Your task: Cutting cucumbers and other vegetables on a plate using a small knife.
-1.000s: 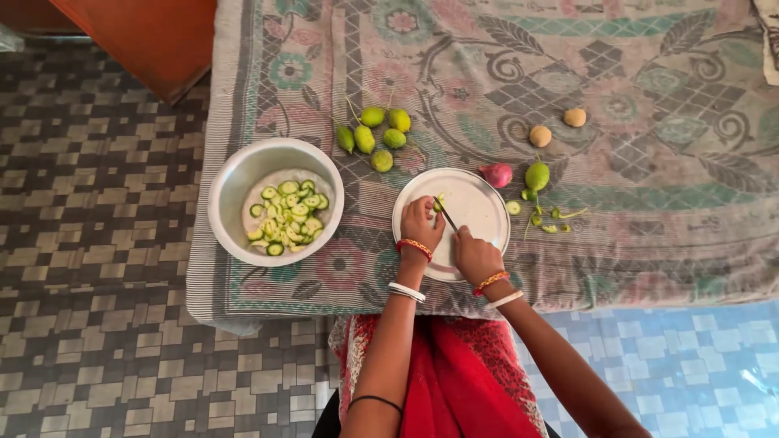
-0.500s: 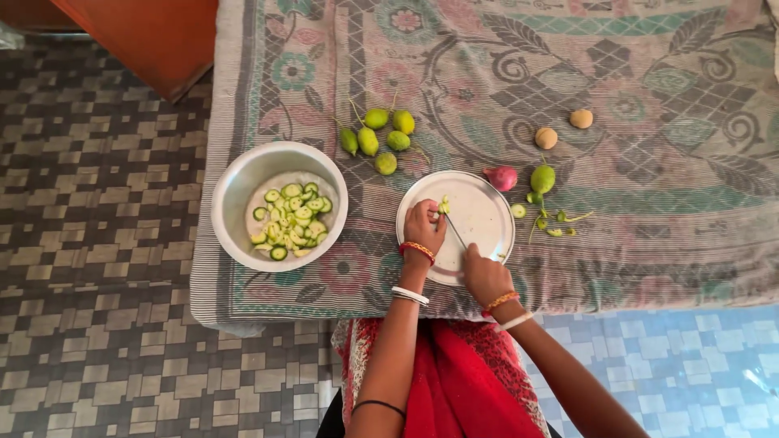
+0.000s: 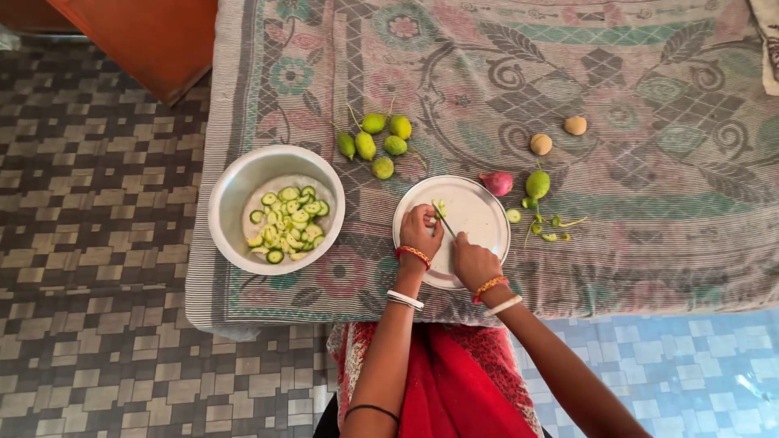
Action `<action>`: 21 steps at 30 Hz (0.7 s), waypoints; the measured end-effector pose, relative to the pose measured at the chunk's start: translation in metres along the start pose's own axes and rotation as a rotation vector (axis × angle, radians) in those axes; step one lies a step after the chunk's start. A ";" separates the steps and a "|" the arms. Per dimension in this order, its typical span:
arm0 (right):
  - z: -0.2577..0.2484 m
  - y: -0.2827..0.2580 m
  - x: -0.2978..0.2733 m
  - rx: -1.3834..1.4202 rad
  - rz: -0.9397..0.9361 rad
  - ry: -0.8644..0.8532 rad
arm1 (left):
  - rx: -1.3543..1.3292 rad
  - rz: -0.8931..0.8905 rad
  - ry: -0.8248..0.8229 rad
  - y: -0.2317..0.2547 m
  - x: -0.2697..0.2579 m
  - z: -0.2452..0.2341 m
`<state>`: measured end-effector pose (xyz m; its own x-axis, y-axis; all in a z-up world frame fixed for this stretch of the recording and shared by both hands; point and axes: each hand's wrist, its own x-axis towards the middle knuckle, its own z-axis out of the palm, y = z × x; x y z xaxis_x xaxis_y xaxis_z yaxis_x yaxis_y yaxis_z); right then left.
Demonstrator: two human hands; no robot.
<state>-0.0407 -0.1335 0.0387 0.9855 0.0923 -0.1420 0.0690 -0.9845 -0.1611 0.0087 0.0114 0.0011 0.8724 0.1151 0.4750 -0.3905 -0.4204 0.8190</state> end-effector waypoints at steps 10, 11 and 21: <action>0.002 0.007 -0.039 0.121 0.111 -0.052 | -0.028 -0.057 0.034 -0.011 -0.007 0.011; -0.004 0.008 -0.042 0.137 0.106 -0.034 | -0.027 -0.039 0.036 -0.007 -0.008 0.011; -0.014 -0.003 -0.016 0.156 0.038 0.012 | -0.049 -0.058 0.014 -0.004 -0.003 0.005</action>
<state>-0.0547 -0.1340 0.0548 0.9889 0.0525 -0.1390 0.0076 -0.9521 -0.3055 0.0093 0.0085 -0.0052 0.8898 0.1506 0.4307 -0.3539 -0.3681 0.8598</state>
